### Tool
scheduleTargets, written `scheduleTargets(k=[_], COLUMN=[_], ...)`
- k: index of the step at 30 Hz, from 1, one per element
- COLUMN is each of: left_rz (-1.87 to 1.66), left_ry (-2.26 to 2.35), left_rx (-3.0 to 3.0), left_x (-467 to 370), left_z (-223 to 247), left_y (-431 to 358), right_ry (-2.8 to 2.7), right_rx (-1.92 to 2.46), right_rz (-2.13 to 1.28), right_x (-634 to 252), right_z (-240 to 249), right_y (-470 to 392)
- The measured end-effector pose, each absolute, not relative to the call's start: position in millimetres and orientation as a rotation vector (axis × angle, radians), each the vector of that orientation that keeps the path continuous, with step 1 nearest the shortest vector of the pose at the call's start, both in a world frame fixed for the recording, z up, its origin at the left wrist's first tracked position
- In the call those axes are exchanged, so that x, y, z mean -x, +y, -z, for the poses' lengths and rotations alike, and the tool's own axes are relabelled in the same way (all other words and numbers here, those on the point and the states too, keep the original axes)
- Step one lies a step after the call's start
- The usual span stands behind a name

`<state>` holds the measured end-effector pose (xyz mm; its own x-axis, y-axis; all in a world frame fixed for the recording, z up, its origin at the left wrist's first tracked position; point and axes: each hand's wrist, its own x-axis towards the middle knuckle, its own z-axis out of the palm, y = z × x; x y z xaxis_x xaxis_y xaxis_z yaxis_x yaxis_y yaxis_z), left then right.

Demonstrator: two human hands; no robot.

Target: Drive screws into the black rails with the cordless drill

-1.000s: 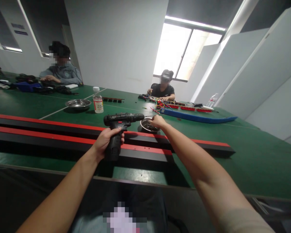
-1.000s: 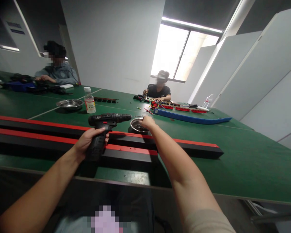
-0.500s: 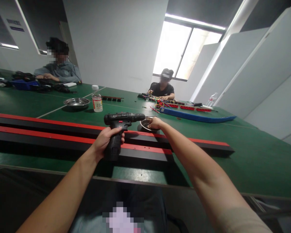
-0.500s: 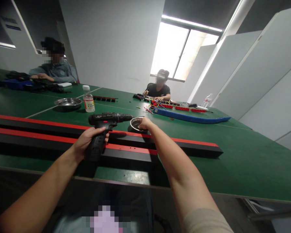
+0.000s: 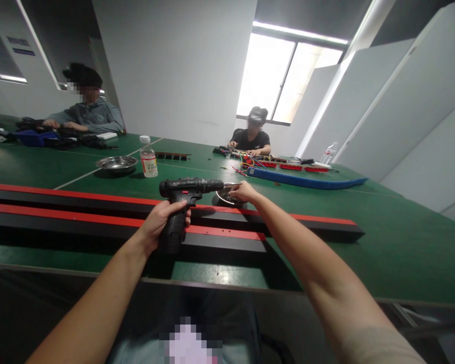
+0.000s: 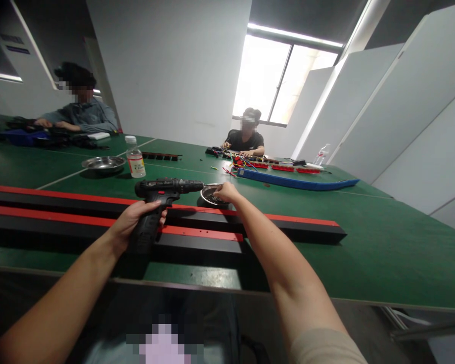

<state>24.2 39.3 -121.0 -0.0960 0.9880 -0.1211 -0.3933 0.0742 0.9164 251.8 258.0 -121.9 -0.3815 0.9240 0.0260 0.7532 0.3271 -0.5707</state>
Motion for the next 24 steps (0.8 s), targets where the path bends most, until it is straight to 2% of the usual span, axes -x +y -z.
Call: scheduleTargets(k=[6, 13, 24], left_rz=[-1.367, -1.272, -1.240], left_ry=[1.045, 1.092, 1.095], left_rx=[-0.789, -0.877, -0.912], left_x=[-23, -23, -25], left_z=[121, 123, 121], left_y=[38, 35, 31], right_ry=[-1.950, -1.762, -1.866], right_rx=[1.198, 0.992, 0.968], right_rz=[-0.954, -0.810, -0.794], right_x=[-283, -329, -332], right_z=[129, 147, 148], right_y=[236, 207, 193])
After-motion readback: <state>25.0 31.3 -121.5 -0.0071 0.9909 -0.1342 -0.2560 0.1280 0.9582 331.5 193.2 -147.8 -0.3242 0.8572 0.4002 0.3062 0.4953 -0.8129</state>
